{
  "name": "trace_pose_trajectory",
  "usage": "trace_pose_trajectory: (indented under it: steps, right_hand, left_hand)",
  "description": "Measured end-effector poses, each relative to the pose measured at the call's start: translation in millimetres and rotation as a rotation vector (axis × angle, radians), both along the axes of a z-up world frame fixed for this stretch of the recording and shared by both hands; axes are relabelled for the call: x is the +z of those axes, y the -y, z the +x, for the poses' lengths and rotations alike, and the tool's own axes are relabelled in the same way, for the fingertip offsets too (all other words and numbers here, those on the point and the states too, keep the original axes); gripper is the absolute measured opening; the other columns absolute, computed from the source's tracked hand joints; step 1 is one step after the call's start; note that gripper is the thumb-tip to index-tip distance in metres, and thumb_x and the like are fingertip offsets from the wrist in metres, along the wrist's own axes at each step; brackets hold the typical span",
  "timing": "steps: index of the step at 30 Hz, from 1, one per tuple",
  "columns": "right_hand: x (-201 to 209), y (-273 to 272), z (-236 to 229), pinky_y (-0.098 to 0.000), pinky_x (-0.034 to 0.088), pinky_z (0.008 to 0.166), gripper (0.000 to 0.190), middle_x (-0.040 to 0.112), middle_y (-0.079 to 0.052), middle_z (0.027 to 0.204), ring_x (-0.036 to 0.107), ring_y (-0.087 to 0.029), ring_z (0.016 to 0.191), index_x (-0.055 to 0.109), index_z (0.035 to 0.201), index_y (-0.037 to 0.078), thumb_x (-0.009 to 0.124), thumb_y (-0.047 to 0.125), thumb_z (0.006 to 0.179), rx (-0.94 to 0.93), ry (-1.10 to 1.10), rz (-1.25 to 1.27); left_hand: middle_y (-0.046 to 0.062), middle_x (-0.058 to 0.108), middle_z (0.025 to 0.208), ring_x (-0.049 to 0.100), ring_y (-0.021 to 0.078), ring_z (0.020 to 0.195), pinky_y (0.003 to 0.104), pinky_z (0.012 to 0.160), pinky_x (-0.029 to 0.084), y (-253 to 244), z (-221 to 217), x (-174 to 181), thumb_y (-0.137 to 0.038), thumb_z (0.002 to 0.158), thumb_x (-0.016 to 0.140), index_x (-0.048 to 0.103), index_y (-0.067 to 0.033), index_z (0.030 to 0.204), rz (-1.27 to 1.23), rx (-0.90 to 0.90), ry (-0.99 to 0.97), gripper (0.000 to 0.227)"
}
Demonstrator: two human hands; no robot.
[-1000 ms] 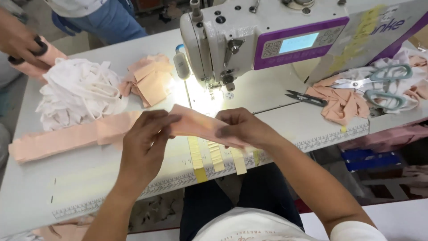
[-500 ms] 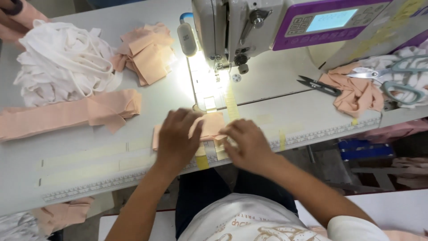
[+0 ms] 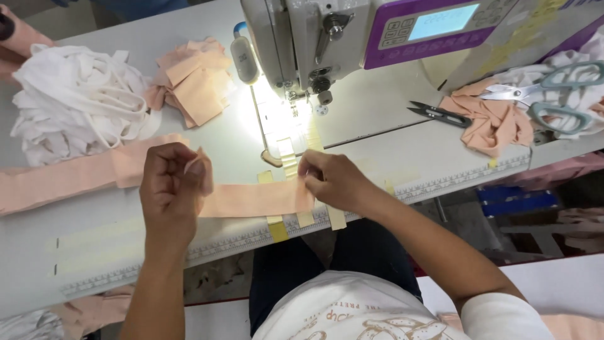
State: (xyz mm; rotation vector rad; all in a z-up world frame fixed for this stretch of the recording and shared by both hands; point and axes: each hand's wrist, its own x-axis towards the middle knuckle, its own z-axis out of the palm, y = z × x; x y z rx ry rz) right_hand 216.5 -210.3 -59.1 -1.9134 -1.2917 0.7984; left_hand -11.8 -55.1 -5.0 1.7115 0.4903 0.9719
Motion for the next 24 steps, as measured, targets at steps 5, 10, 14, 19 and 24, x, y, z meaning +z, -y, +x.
trace_pose_trajectory:
  steps: [5, 10, 14, 19, 24]
  right_hand:
    - [43.2, -3.5, -5.3, -0.0514, 0.052, 0.086, 0.039, 0.065, -0.016, 0.105, 0.065, -0.037, 0.1, 0.063, 0.129, 0.007, 0.064, 0.011, 0.09, 0.133, 0.057, 0.226]
    - [37.9, 8.4, -6.9, -0.0396, 0.049, 0.094, 0.007, 0.072, -0.003, 0.08, 0.067, -0.021, 0.087, 0.076, 0.093, 0.013, 0.069, 0.011, 0.092, 0.195, -0.273, 0.408]
    - [-2.3, 25.3, 1.0, -0.0341, 0.048, 0.077, 0.013, 0.069, -0.002, 0.068, 0.06, -0.015, 0.07, 0.074, 0.081, 0.012, 0.068, 0.013, 0.093, 0.002, -0.204, 0.272]
    - [-10.9, 25.4, -2.8, -0.0375, 0.041, 0.075, 0.022, 0.058, 0.001, 0.061, 0.061, -0.021, 0.067, 0.067, 0.073, 0.015, 0.064, 0.025, 0.093, -0.054, 0.477, -0.015]
    - [0.0, 31.3, -5.2, -0.0474, 0.047, 0.083, 0.033, 0.063, -0.014, 0.098, 0.064, -0.038, 0.096, 0.066, 0.116, 0.003, 0.066, 0.022, 0.088, -0.104, 0.382, 0.154]
  left_hand:
    - [0.007, 0.055, 0.075, 0.056, 0.0142, 0.062, 0.031, 0.064, 0.051, 27.9, 12.2, 25.5, -0.008, 0.101, 0.056, 0.057, -0.0024, 0.116, 0.05, -0.153, -0.148, 0.016]
    - [0.007, 0.065, 0.074, 0.067, 0.0207, 0.062, 0.042, 0.064, 0.057, 36.6, 48.2, 20.4, -0.017, 0.102, 0.057, 0.062, -0.0095, 0.113, 0.167, -0.353, -0.225, 0.015]
    - [0.015, 0.073, 0.094, 0.071, 0.0351, 0.082, 0.051, 0.072, 0.056, 36.8, 72.3, -6.9, -0.027, 0.101, 0.058, 0.061, -0.0137, 0.12, 0.218, -0.347, -0.468, 0.023]
    - [0.014, 0.073, 0.1, 0.075, 0.0367, 0.088, 0.049, 0.077, 0.059, 48.0, 98.9, -37.6, -0.028, 0.096, 0.066, 0.061, -0.0163, 0.121, 0.324, -0.254, -0.932, 0.028]
    - [0.012, 0.067, 0.089, 0.071, 0.0285, 0.084, 0.042, 0.071, 0.061, 55.3, 94.4, -31.6, -0.021, 0.098, 0.058, 0.072, -0.0101, 0.1, 0.49, -0.18, -0.831, 0.017]
